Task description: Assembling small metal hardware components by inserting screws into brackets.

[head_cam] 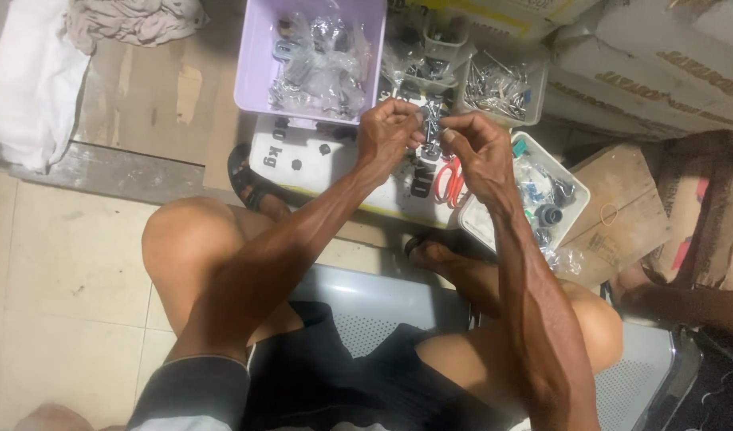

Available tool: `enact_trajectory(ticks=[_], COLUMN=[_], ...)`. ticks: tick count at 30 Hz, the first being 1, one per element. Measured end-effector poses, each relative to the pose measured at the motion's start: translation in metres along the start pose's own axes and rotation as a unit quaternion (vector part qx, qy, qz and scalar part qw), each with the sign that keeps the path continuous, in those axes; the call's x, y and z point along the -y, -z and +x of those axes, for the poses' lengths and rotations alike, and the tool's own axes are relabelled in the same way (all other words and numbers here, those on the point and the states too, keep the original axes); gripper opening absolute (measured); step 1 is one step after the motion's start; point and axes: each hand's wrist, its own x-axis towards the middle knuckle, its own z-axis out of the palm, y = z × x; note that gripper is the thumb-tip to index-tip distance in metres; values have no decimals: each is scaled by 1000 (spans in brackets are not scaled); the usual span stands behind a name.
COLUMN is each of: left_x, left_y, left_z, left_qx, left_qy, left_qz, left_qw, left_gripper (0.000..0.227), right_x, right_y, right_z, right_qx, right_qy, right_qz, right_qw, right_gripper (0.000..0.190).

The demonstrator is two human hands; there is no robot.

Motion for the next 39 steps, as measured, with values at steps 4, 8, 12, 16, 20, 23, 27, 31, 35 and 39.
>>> enact_trajectory(ticks=[4, 8, 12, 16, 20, 23, 27, 31, 35, 39], left_x=[-8, -12, -8, -2, 5, 6, 18, 50, 64, 43], left_y=[1, 1, 1, 0, -6, -10, -11, 6, 32, 42], left_z=[-3, -3, 1, 1, 5, 4, 8, 14, 3, -8], left_qx=[-11, -17, -2, 23, 90, 98, 101, 59, 59, 150], left_qy=[-13, -14, -23, -57, -90, -86, -64, -93, -138, -144], left_qz=[-4, -6, -10, 28, 74, 75, 96, 247, 430, 631], left_qw=[1000, 1000, 1000, 998, 989, 989, 988, 963, 890, 748], left_gripper=[20, 21, 18, 13, 9, 9, 13, 15, 11, 13], right_x=[0, 6, 2, -3, -22, -24, -34, -76, -123, -155], right_y=[-8, -9, -8, -3, 3, 3, -1, -3, -14, -10], right_z=[4, 5, 6, 8, 14, 17, 18, 19, 17, 14], right_qx=[4, -2, -5, -3, -9, -14, -5, -12, 1, 7], right_qy=[-3, -10, -17, -29, -19, -7, -27, -36, 34, 35], right_qz=[20, -10, -11, -1, -13, -42, -54, -101, -295, -390], right_qw=[1000, 1000, 1000, 1000, 1000, 999, 998, 994, 955, 920], right_gripper=[19, 19, 17, 17, 16, 20, 13, 12, 9, 11])
